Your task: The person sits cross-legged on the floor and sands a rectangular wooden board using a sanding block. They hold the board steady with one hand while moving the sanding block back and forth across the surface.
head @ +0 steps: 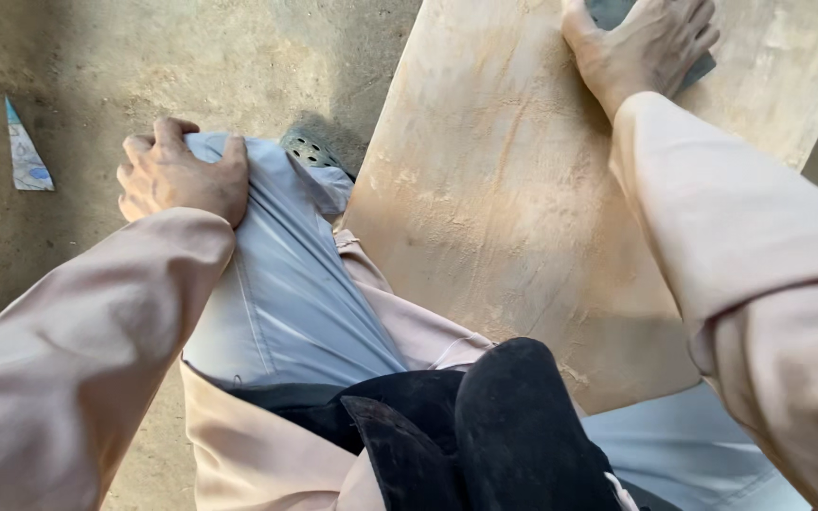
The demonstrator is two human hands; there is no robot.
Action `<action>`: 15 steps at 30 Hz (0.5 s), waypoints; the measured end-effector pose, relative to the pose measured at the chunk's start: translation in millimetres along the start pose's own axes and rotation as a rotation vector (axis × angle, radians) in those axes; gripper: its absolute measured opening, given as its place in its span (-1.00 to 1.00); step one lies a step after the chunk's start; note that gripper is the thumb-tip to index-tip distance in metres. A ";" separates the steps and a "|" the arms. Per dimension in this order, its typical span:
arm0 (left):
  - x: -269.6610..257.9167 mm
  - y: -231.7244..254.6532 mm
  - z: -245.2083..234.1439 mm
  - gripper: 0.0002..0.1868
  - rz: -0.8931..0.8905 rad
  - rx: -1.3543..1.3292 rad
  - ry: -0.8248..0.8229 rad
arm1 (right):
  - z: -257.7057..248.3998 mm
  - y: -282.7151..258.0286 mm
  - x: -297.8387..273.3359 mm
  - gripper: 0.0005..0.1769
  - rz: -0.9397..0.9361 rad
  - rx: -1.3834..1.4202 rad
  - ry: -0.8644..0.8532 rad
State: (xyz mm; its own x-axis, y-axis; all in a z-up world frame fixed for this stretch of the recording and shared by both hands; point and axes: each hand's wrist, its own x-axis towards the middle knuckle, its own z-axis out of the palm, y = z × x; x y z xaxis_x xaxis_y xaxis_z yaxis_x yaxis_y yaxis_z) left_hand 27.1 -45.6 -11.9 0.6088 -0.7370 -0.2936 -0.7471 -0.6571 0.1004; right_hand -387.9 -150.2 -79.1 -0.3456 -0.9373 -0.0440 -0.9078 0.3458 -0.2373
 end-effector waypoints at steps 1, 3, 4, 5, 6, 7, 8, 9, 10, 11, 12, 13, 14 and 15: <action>-1.9 0.4 0.3 -0.44 0.005 0.001 -0.006 | -7.0 -1.3 -10.1 0.11 -0.057 -0.009 0.033; -1.3 4.8 2.8 -0.45 0.016 0.005 -0.013 | -21.5 -10.2 -53.8 0.28 -0.165 -0.029 0.097; 0.7 4.9 3.1 -0.46 0.022 0.008 -0.013 | -26.7 -11.6 -85.5 0.23 -0.250 -0.071 0.165; 0.9 1.0 4.4 -0.47 0.022 0.022 -0.017 | -25.8 -13.6 -131.8 0.19 -0.336 -0.108 0.219; 1.5 -1.2 7.8 -0.47 0.038 0.013 -0.006 | -24.2 -14.1 -173.5 0.14 -0.302 -0.037 0.130; 2.8 -5.7 10.1 -0.47 0.051 0.010 0.006 | -23.4 -11.5 -209.2 0.10 -0.265 0.038 0.038; 4.2 -9.5 11.9 -0.47 0.065 0.008 0.017 | -20.2 -7.9 -232.5 0.12 -0.320 0.006 -0.001; 6.5 -9.9 12.8 -0.47 0.056 0.014 0.005 | -15.5 -3.7 -245.3 0.13 -0.377 -0.026 -0.031; 7.8 -10.2 12.9 -0.48 0.048 0.020 -0.007 | -11.9 2.5 -246.2 0.15 -0.435 -0.056 -0.062; 7.5 -11.0 12.7 -0.48 0.032 0.021 -0.017 | -6.6 9.5 -231.2 0.10 -0.368 -0.045 -0.065; 7.2 -11.5 11.6 -0.47 0.044 0.029 -0.016 | 0.3 14.0 -204.2 0.06 -0.301 -0.035 -0.068; 6.0 -10.5 11.4 -0.46 0.053 0.029 -0.015 | 6.5 18.1 -169.6 0.03 -0.299 -0.042 -0.001; 4.2 -9.7 10.3 -0.45 0.062 0.030 -0.014 | 10.0 22.1 -132.4 0.01 -0.296 -0.049 0.066; 3.3 -6.4 8.1 -0.45 0.047 0.025 -0.023 | 11.4 20.7 -86.9 0.06 -0.413 -0.103 0.286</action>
State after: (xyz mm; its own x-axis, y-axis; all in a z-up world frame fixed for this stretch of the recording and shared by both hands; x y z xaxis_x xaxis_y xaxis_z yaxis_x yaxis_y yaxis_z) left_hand 31.7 -42.6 -21.2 0.5671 -0.7629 -0.3105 -0.7813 -0.6176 0.0905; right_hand -374.0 -62.1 -91.3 0.0082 -0.9526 0.3041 -0.9961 -0.0347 -0.0817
